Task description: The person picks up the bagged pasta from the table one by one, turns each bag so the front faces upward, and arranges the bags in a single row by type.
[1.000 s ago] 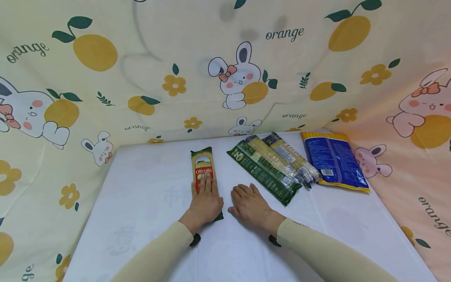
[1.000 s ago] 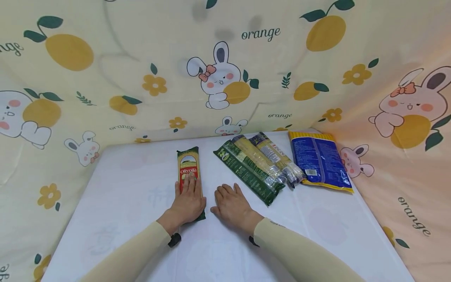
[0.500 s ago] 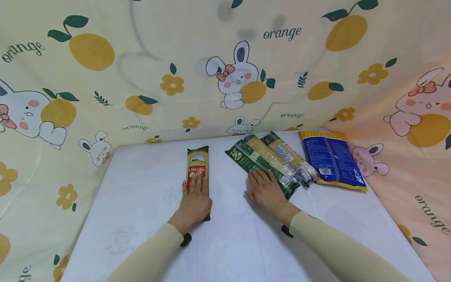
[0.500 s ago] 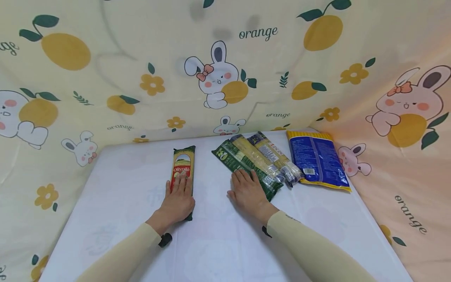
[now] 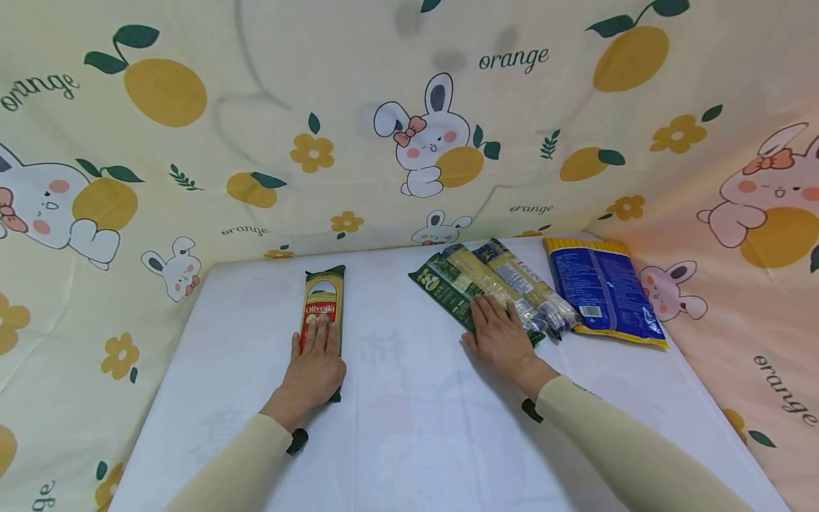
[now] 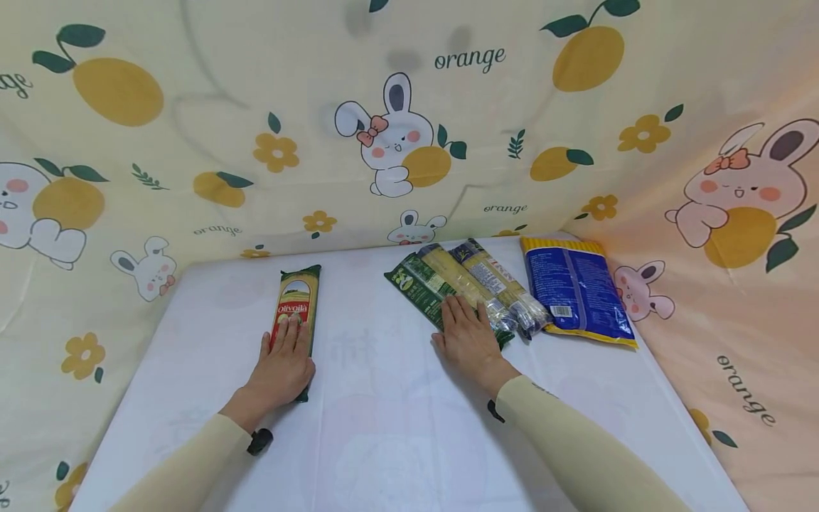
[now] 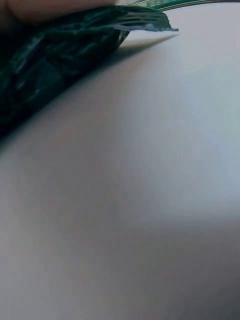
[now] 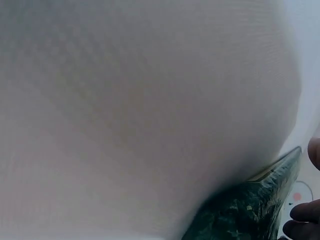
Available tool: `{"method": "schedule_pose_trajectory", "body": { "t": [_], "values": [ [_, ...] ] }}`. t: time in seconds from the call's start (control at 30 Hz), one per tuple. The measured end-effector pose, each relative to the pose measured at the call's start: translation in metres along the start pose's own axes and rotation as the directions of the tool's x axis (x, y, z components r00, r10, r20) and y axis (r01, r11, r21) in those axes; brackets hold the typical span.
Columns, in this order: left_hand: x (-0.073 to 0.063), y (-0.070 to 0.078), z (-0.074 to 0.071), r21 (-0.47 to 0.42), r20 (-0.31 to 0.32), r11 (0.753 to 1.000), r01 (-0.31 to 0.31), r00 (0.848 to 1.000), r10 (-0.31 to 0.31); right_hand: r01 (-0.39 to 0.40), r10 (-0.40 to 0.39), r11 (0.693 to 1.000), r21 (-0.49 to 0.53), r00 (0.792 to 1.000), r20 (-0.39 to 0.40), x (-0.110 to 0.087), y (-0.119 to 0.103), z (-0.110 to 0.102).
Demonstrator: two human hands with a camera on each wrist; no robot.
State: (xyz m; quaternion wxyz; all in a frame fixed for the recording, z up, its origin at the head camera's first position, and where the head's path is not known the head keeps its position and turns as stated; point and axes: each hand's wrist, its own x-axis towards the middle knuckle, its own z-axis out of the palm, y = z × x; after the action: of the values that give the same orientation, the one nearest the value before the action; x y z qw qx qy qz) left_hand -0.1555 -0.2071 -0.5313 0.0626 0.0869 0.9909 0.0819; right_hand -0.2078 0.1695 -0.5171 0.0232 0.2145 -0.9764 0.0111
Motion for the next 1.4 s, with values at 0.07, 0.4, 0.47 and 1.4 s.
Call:
{"method": "schedule_pose_trajectory", "body": {
  "t": [0.07,0.4,0.47,1.4],
  "values": [
    [-0.003,-0.009,0.000,0.001,-0.008,1.000,0.001,1.000,-0.001,-0.006,0.006,1.000,0.016,1.000,0.002,0.000,0.001,0.000],
    [-0.018,-0.051,-0.007,0.010,-0.010,1.000,0.017,1.000,-0.017,-0.028,0.027,0.998,0.052,0.999,0.028,0.001,0.005,0.002],
    [-0.021,-0.059,-0.008,0.002,0.000,1.000,0.023,1.000,-0.023,-0.030,0.029,0.998,0.053,0.999,0.031,0.001,0.005,0.003],
    [-0.040,-0.126,-0.015,-0.024,0.021,0.998,0.050,0.999,-0.049,-0.030,0.029,0.998,0.060,0.999,0.020,0.002,0.011,0.006]
  ]
}}
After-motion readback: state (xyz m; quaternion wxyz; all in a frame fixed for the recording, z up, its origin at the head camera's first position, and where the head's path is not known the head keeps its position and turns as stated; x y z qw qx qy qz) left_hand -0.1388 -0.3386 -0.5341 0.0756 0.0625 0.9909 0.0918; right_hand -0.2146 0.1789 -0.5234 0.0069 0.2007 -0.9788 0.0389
